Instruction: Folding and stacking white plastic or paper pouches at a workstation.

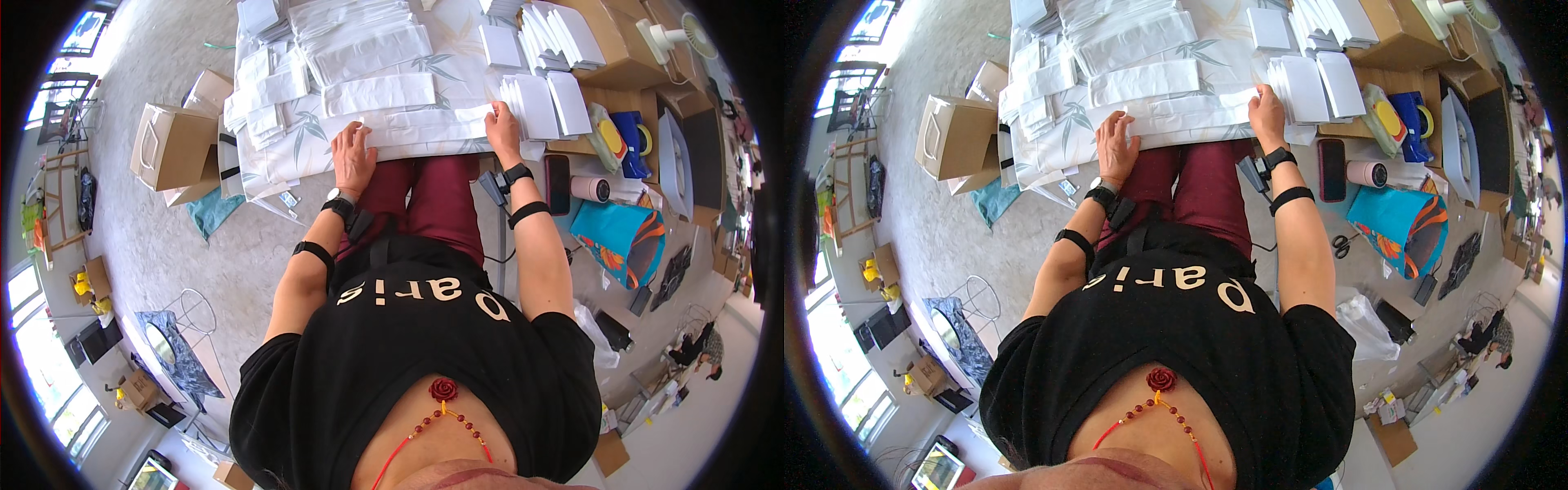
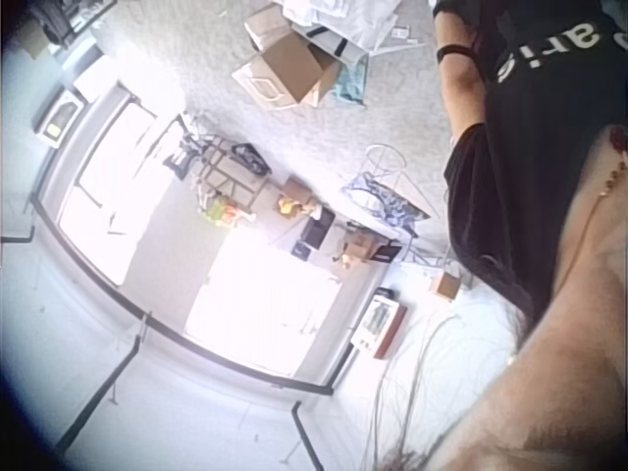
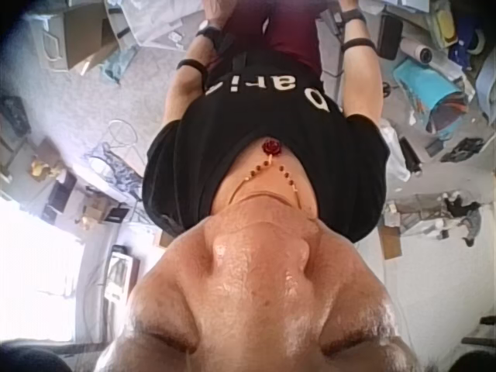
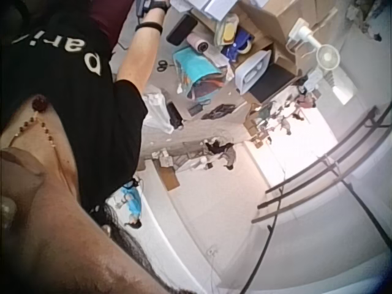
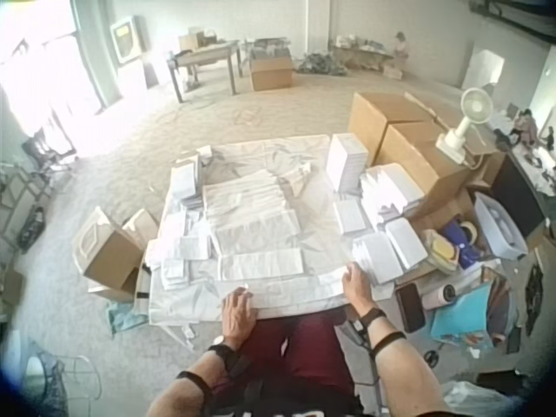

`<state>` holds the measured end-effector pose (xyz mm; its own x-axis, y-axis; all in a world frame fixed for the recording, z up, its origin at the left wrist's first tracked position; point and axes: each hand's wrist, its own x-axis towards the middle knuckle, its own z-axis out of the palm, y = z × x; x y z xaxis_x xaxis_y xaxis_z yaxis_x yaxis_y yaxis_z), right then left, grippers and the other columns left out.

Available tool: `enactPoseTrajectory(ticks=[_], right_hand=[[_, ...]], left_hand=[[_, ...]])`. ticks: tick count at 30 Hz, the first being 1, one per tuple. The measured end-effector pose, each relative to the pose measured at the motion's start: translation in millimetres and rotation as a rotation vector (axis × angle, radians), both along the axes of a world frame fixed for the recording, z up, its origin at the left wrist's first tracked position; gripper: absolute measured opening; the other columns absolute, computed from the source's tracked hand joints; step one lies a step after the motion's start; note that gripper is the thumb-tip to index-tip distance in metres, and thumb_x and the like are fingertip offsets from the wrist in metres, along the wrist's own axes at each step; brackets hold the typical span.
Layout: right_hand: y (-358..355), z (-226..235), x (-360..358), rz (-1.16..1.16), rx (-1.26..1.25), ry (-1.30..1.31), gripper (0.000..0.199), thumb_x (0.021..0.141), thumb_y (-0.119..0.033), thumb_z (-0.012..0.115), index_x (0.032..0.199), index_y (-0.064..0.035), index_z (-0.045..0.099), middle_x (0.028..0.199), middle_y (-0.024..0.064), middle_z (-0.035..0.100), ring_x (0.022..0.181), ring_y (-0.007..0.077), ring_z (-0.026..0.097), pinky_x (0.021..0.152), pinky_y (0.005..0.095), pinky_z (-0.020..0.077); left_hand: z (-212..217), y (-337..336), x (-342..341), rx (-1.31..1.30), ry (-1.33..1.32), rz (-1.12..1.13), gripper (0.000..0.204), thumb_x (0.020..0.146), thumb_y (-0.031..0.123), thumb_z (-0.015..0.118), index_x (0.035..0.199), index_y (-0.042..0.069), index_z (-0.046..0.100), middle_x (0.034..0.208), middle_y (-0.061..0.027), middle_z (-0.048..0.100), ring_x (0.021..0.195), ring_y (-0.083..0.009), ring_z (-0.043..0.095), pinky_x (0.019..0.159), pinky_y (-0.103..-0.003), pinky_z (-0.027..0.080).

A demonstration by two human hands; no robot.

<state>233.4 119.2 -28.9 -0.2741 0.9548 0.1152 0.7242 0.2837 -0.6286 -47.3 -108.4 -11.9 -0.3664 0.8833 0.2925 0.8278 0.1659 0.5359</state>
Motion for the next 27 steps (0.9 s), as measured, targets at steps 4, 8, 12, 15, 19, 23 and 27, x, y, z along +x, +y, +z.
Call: enactPoseTrajectory(ticks=[4, 8, 12, 15, 19, 23, 27], right_hand=[[2, -3, 1, -0.01, 0.02, -0.018, 0.028, 0.093, -0.01, 0.062, 0.12, 0.0002, 0.064, 0.113, 0.0238, 0.072, 0.105, 0.043, 0.069, 0.091, 0.0486, 0.0541], [2, -4, 1, -0.008, 0.023, -0.023, 0.028, 0.094, -0.01, 0.062, 0.12, 0.0004, 0.064, 0.113, 0.0235, 0.072, 0.105, 0.0426, 0.069, 0.091, 0.0482, 0.054], [-1, -2, -2, -0.009, 0.014, -0.037, 0.028, 0.094, -0.01, 0.063, 0.119, 0.0005, 0.064, 0.113, 0.0232, 0.072, 0.105, 0.0422, 0.069, 0.091, 0.048, 0.0539], [-1, -5, -2, -0.004, 0.025, -0.03, 0.027, 0.094, -0.01, 0.063, 0.119, 0.0005, 0.064, 0.113, 0.0231, 0.072, 0.105, 0.0422, 0.069, 0.091, 0.0482, 0.0539], [-1, -9, -1, -0.005, 0.038, -0.041, 0.027, 0.093, -0.01, 0.063, 0.118, 0.0002, 0.064, 0.113, 0.0232, 0.072, 0.105, 0.0421, 0.069, 0.091, 0.0482, 0.054], [-2, -12, -1, -0.002, 0.068, -0.066, 0.027, 0.094, -0.01, 0.063, 0.119, -0.0006, 0.064, 0.111, 0.0227, 0.073, 0.103, 0.0415, 0.069, 0.089, 0.0481, 0.0543], [-2, -15, -1, 0.0, 0.113, -0.093, 0.027, 0.094, -0.012, 0.063, 0.119, -0.0019, 0.063, 0.108, 0.022, 0.073, 0.1, 0.0414, 0.07, 0.088, 0.0482, 0.0549]], left_hand=[[-2, 1, 0, 0.003, 0.018, -0.011, 0.046, 0.077, 0.006, 0.075, 0.12, 0.01, 0.063, 0.134, -0.0116, 0.057, 0.127, -0.0349, 0.054, 0.108, -0.048, 0.041], [-5, 1, -1, 0.008, 0.041, -0.015, 0.04, 0.078, 0.008, 0.074, 0.117, 0.01, 0.066, 0.134, -0.0114, 0.058, 0.126, -0.0342, 0.054, 0.108, -0.048, 0.041], [-6, 1, 0, 0.012, 0.055, 0.004, 0.036, 0.079, 0.009, 0.072, 0.115, 0.01, 0.068, 0.133, -0.0113, 0.058, 0.125, -0.0339, 0.055, 0.107, -0.048, 0.041], [-6, 1, 1, 0.014, 0.055, 0.013, 0.034, 0.08, 0.01, 0.072, 0.114, 0.009, 0.068, 0.132, -0.0113, 0.058, 0.125, -0.0339, 0.055, 0.107, -0.048, 0.041], [-6, 1, 1, 0.015, 0.062, 0.016, 0.033, 0.08, 0.01, 0.072, 0.113, 0.009, 0.068, 0.131, -0.0113, 0.059, 0.125, -0.0339, 0.055, 0.107, -0.048, 0.041], [-6, 1, 1, 0.023, 0.078, 0.018, 0.032, 0.081, 0.01, 0.072, 0.112, 0.009, 0.068, 0.129, -0.0107, 0.061, 0.124, -0.0336, 0.055, 0.106, -0.048, 0.042], [-9, 1, 1, 0.024, 0.087, 0.016, 0.032, 0.081, 0.009, 0.072, 0.113, 0.009, 0.068, 0.128, -0.0103, 0.061, 0.124, -0.0333, 0.055, 0.106, -0.048, 0.042]])
